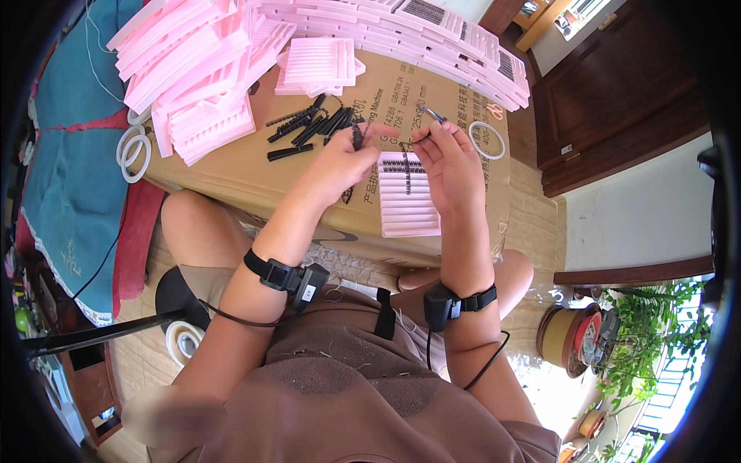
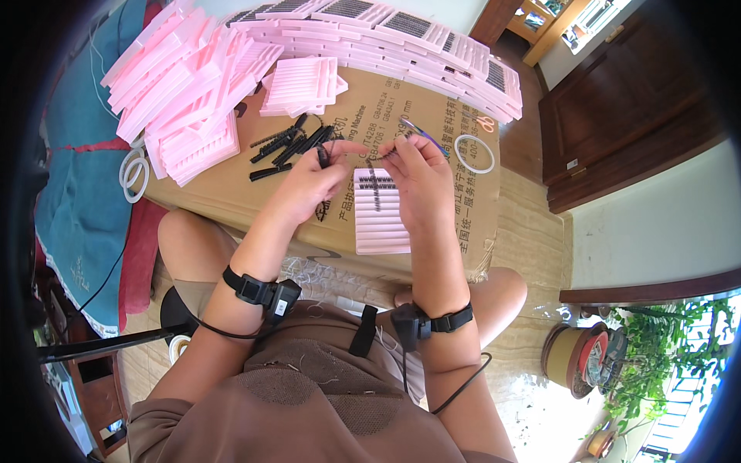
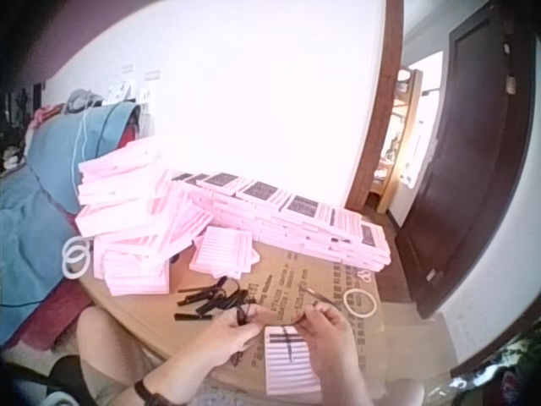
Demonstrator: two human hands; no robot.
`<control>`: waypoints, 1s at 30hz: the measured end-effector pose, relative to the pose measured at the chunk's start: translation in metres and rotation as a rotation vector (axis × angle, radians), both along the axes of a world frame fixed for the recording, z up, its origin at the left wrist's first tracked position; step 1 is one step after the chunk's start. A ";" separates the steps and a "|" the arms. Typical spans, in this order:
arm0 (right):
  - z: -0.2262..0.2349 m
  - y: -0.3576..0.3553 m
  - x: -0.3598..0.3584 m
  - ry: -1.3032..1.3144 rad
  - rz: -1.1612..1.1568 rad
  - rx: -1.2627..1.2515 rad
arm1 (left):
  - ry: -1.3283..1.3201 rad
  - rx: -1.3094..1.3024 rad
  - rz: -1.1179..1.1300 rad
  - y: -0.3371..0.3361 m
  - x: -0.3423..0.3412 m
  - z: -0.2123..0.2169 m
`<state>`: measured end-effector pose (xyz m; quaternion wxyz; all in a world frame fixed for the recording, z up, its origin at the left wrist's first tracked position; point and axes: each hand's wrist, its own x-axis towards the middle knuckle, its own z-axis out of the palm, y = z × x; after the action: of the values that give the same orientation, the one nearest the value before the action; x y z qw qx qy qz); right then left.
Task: The person sits on the floor and assembles pink plastic trays by inserting black spiral coils into the slots. They use a small tool to adjust the slots before inserting the coils one by one.
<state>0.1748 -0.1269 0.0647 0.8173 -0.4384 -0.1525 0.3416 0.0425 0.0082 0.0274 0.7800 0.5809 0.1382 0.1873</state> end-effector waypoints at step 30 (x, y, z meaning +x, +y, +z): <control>-0.034 -0.030 0.006 -1.383 -0.035 -0.803 | 0.406 0.801 0.110 0.005 -0.002 -0.020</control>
<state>0.1813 -0.1565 0.0304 0.3225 -0.8140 -0.4830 0.0085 0.0403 0.0135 0.0071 0.4396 0.8537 0.2357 0.1496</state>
